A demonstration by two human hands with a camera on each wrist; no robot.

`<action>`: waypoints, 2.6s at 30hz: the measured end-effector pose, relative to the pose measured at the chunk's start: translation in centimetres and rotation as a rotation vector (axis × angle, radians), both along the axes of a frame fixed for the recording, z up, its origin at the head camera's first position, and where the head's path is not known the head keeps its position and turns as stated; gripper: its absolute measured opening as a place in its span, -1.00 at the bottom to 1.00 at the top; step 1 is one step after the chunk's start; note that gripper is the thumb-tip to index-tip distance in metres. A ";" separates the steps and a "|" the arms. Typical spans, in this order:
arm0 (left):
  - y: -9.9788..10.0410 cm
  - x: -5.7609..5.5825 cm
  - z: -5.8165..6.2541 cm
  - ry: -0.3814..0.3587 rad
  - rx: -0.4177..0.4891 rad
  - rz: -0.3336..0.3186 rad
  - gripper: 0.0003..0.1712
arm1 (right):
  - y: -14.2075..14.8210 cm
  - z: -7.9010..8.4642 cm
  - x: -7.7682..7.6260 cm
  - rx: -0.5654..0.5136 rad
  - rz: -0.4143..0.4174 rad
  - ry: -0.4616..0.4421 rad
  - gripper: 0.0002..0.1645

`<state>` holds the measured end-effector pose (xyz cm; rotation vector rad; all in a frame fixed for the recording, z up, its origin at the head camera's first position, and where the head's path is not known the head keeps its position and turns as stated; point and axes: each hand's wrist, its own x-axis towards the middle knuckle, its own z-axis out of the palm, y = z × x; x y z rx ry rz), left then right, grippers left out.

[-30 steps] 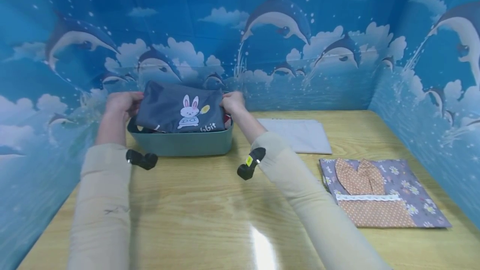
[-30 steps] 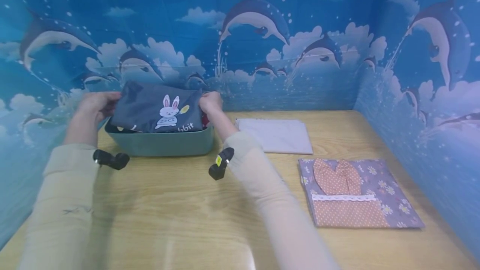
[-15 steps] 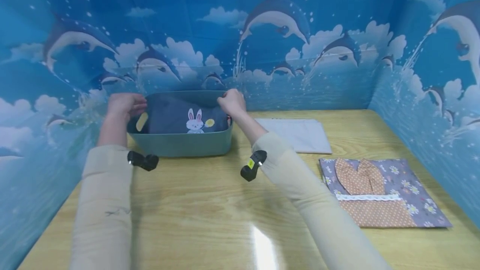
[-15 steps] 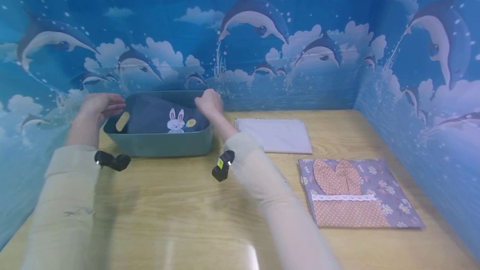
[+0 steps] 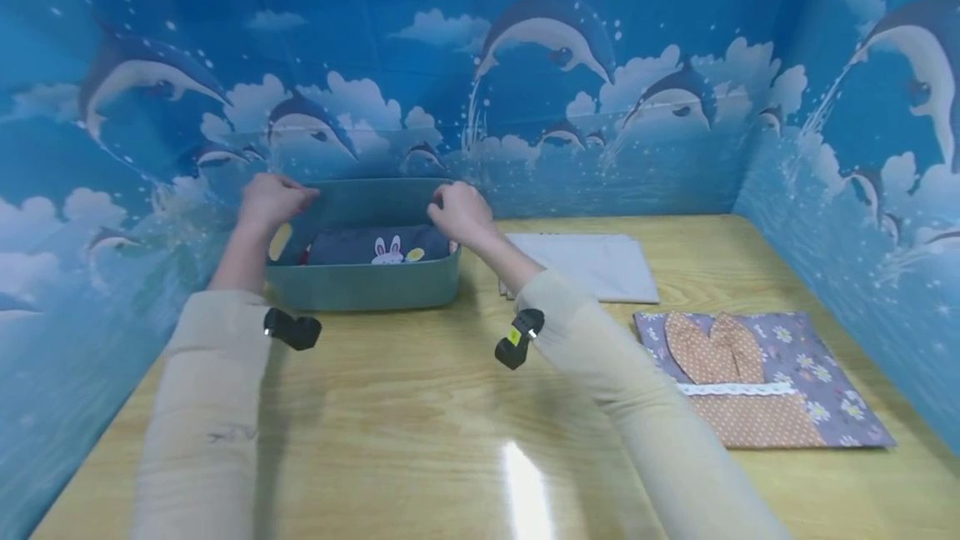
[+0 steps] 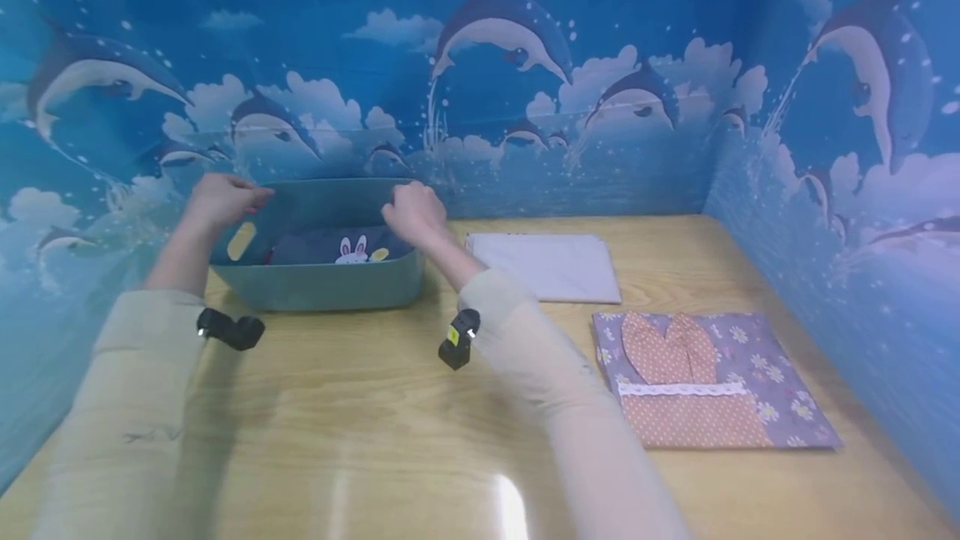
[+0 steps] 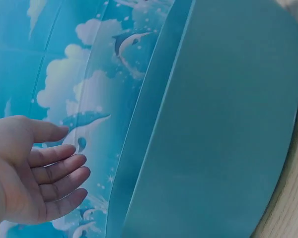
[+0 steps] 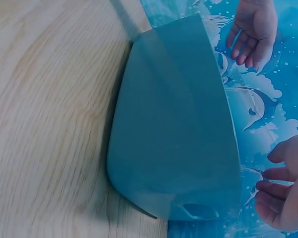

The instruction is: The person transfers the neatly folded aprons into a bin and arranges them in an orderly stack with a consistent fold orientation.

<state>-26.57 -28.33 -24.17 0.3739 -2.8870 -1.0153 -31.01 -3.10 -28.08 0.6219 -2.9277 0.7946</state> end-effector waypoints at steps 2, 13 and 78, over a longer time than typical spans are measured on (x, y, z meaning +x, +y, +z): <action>0.5 0.1 -0.1 0.018 -0.072 -0.035 -0.47 | 0.3 -0.1 0.1 0.029 0.012 0.032 -0.60; 3.8 0.4 -0.8 0.029 -0.367 -0.187 -0.48 | 1.8 -0.5 0.6 0.152 0.030 0.160 -0.49; 16.2 1.6 -4.8 0.325 -0.673 -0.466 -0.29 | 15.5 -3.6 3.2 0.414 -0.012 0.302 -0.35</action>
